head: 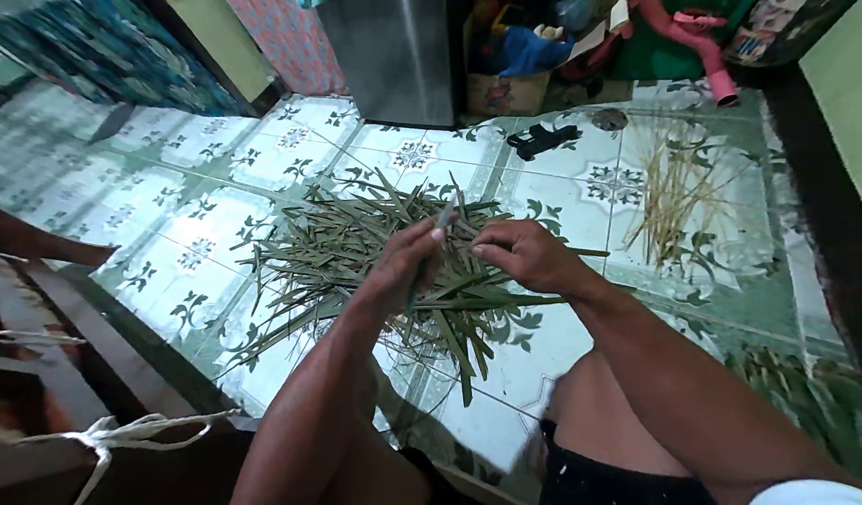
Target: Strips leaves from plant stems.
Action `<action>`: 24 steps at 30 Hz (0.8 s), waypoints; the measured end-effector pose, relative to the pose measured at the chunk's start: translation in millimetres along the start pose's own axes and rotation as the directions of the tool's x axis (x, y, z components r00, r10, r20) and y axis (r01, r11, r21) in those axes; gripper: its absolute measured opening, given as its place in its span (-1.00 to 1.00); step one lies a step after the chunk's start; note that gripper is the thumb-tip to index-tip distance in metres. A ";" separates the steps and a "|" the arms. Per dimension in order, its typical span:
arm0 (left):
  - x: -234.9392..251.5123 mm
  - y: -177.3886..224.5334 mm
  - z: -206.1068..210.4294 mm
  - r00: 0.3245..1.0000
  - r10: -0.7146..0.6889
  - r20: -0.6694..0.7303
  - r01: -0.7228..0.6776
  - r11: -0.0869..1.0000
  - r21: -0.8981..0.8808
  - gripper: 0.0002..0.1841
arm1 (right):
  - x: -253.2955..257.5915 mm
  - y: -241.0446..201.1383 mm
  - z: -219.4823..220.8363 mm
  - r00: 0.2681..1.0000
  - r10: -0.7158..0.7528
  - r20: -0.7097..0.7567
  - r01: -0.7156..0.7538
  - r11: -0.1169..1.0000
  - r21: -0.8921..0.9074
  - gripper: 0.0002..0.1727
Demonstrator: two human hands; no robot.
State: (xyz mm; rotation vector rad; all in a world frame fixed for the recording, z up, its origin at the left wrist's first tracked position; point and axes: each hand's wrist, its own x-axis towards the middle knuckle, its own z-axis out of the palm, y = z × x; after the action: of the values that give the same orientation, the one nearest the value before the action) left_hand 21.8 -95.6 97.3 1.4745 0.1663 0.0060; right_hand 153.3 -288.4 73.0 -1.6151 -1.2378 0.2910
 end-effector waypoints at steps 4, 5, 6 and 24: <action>-2.1 1.4 -7.3 1.000 0.024 -0.008 -0.024 0.997 -0.076 -0.56 | 0.1 1.2 -2.1 1.000 -0.012 0.012 0.012 1.000 0.006 -0.81; -3.0 1.2 -7.6 1.000 0.015 -0.018 -0.016 0.998 -0.067 -0.56 | 0.3 2.4 -2.5 1.000 -0.021 0.018 0.021 1.000 0.006 -0.81; -3.5 0.9 -8.2 1.000 0.010 -0.026 -0.011 0.998 -0.060 -0.57 | 0.4 2.8 -2.9 0.999 -0.027 0.024 0.026 1.000 0.005 -0.81; -22.4 31.5 -50.0 0.949 0.207 -0.236 -0.243 0.960 -0.136 -0.62 | -10.1 10.3 -15.7 0.997 -0.004 0.076 0.007 0.999 -0.050 -0.79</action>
State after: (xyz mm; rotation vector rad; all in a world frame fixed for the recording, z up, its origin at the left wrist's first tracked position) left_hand -3.1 -45.4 126.6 1.3191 0.1715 0.3629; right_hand 165.6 -304.9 67.6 -1.6566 -1.3161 0.3221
